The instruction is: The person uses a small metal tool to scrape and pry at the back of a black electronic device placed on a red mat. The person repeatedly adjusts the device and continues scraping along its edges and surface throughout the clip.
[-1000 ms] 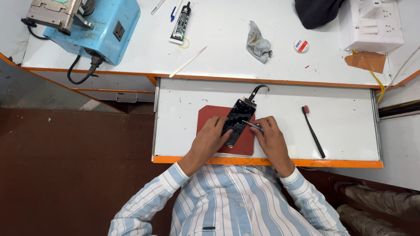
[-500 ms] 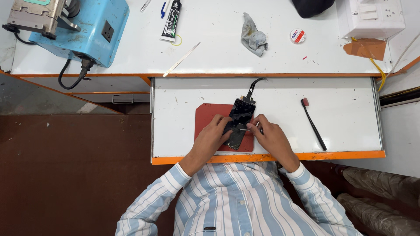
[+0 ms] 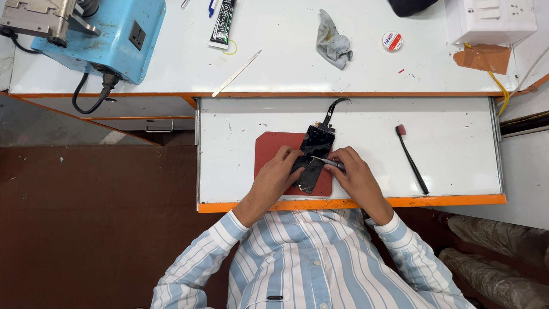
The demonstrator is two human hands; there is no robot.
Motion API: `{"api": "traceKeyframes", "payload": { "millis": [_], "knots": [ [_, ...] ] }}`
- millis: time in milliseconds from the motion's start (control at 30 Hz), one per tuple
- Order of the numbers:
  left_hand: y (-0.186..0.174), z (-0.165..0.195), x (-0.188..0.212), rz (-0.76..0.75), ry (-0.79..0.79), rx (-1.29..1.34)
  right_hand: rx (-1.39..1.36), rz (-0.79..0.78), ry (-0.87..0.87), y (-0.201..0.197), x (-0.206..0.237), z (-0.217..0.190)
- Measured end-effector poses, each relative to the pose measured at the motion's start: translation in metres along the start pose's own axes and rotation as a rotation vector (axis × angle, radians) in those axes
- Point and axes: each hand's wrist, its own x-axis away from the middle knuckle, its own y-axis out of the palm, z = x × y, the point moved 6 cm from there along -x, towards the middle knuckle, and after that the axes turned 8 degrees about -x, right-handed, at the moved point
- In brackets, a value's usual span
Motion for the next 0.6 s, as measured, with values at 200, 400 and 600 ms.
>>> {"api": "traceKeyframes", "payload": {
  "millis": [200, 400, 600],
  "knots": [
    [-0.0008, -0.0009, 0.0010, 0.013, 0.020, 0.039, 0.070, 0.039, -0.057, -0.0037, -0.0008, -0.0052],
    [0.0007, 0.0008, 0.0039, 0.051, 0.028, 0.035, 0.154, 0.054, -0.173, -0.0056, -0.0017, -0.0047],
    [0.0063, 0.0030, 0.0040, 0.098, 0.094, -0.052, 0.241, -0.017, -0.260, -0.0050, -0.0082, -0.0018]
  ]
}}
